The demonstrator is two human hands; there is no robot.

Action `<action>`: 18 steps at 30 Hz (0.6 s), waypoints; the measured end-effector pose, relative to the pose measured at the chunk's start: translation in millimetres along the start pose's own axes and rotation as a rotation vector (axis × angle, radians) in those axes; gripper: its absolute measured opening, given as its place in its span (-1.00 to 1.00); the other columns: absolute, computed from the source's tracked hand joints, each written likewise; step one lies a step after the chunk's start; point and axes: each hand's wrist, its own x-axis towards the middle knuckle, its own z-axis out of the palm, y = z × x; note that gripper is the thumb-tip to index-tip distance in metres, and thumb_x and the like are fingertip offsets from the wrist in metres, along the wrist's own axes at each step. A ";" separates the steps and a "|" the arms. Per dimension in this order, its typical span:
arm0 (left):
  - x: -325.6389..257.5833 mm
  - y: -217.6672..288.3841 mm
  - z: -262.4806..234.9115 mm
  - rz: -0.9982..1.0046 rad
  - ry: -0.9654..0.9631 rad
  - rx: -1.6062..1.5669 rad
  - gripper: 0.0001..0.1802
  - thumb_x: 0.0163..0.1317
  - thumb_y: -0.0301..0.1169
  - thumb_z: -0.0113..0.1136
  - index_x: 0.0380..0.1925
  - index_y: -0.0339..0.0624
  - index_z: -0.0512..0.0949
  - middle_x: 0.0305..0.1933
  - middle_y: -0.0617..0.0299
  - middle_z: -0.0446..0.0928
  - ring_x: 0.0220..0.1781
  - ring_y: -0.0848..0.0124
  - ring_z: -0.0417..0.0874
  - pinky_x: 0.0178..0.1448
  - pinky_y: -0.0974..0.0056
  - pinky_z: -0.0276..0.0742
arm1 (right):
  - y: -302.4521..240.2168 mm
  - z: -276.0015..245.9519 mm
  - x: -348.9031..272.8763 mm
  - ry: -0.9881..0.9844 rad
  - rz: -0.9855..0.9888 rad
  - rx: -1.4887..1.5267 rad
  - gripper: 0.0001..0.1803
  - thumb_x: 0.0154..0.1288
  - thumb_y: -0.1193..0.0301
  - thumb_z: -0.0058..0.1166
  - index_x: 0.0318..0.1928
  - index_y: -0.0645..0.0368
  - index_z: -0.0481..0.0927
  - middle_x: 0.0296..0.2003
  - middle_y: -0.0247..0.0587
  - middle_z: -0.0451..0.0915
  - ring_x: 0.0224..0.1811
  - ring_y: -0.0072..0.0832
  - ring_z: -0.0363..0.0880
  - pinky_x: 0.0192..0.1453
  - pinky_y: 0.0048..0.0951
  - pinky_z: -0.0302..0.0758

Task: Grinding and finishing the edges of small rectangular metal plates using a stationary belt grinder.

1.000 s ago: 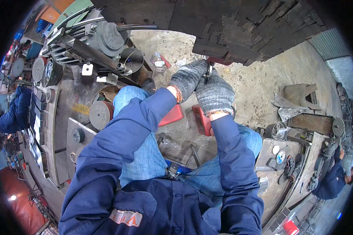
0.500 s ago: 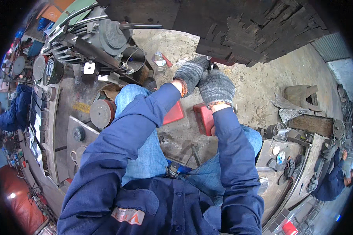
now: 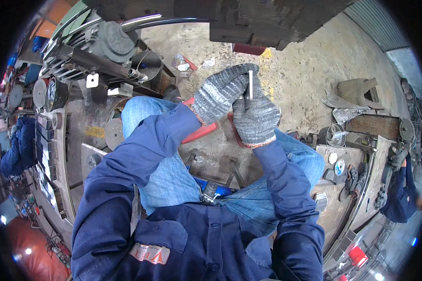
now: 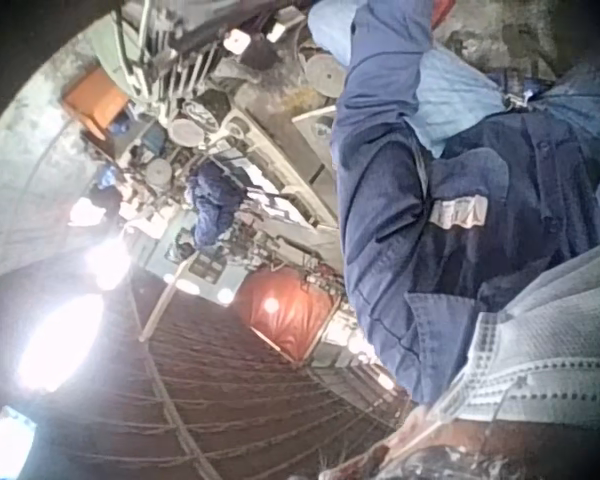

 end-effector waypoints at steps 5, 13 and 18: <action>5.6 -5.0 -0.9 -0.021 -0.063 0.234 -0.53 0.52 -0.50 -0.16 0.40 -0.21 0.37 0.44 0.05 0.43 0.45 0.17 0.45 0.56 0.18 0.33 | -11.9 -14.1 9.9 -0.067 0.073 -0.017 -0.24 0.29 0.27 0.14 0.45 0.31 0.30 -0.40 0.10 0.65 -0.42 0.01 0.67 -0.33 0.02 0.55; 34.8 -3.1 3.5 -0.464 -0.032 -0.270 -0.58 0.61 -0.39 -0.16 0.35 -0.21 0.47 0.12 0.27 0.59 0.07 0.53 0.56 0.22 0.37 0.50 | -18.0 -25.4 47.4 -0.385 0.364 -0.169 -0.47 0.39 0.15 0.03 0.25 0.18 0.51 -0.32 0.11 0.71 -0.25 0.04 0.73 -0.11 0.01 0.63; 47.1 -20.8 5.1 -0.359 -0.008 0.051 -0.67 0.52 -0.37 -0.13 0.14 -0.17 0.53 0.03 0.07 0.63 -0.08 0.24 0.65 0.02 0.23 0.59 | -9.7 -20.9 67.9 -0.419 0.374 -0.193 -0.49 0.39 0.08 0.00 0.22 0.10 0.53 -0.23 0.09 0.73 -0.15 0.02 0.73 -0.02 0.02 0.61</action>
